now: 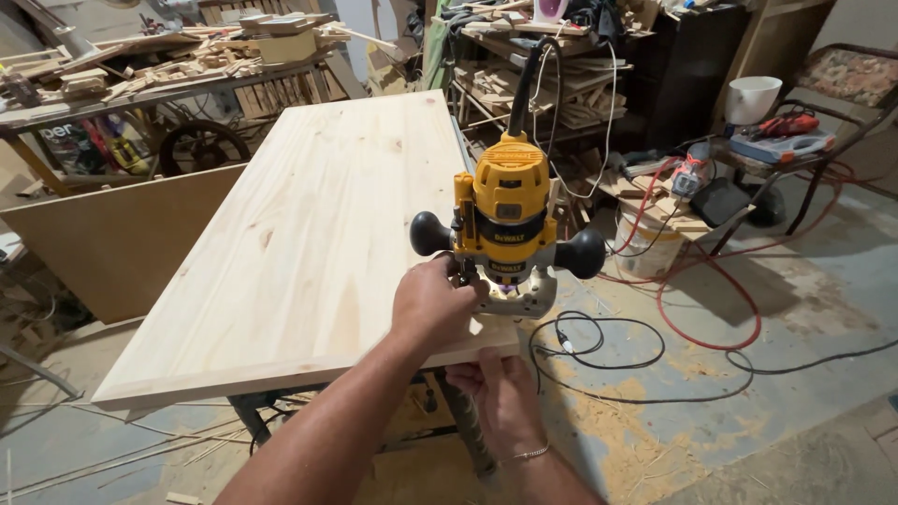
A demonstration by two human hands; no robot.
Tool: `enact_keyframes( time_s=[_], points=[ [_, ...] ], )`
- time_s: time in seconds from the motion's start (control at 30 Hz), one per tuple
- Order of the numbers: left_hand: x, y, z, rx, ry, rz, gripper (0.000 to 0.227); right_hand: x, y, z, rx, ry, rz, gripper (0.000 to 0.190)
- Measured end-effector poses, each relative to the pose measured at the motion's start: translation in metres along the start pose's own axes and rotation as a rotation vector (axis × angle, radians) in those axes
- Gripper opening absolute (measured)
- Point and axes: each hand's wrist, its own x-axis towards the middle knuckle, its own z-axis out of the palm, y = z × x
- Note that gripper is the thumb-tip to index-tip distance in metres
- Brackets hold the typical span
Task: Routing the edge of a wooden board using a handheld power router
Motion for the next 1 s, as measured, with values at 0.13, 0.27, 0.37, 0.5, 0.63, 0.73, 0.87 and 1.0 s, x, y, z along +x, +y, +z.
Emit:
enact_keyframes(
  time_s=[0.13,0.27,0.37,0.5,0.63,0.73,0.87,1.0],
  points=[
    [-0.007,0.004,-0.004,-0.023,-0.030,-0.026,0.030,-0.008,-0.020,0.018,-0.029,0.063,0.067,0.048],
    [-0.004,0.001,-0.001,0.010,-0.015,-0.003,0.030,-0.007,-0.017,0.015,-0.021,0.044,0.037,0.046],
    [-0.003,-0.001,0.000,0.021,-0.007,0.010,0.032,-0.002,-0.005,0.007,0.003,0.020,0.007,0.043],
    [-0.004,-0.001,0.000,0.008,-0.009,0.017,0.033,0.003,0.005,0.000,0.021,0.023,-0.023,0.039],
    [-0.004,-0.004,0.002,0.039,-0.004,0.020,0.033,0.000,-0.003,0.010,-0.009,0.125,0.027,0.029],
    [-0.003,-0.007,0.004,0.010,0.002,0.023,0.034,0.000,-0.002,0.009,0.011,0.098,-0.021,0.031],
    [-0.002,-0.009,0.005,0.027,0.003,0.036,0.037,0.003,0.002,0.007,-0.015,0.112,-0.014,0.031],
    [-0.005,-0.009,0.005,0.027,0.009,0.042,0.036,0.000,-0.004,0.014,-0.017,0.124,-0.009,0.035]
  ],
)
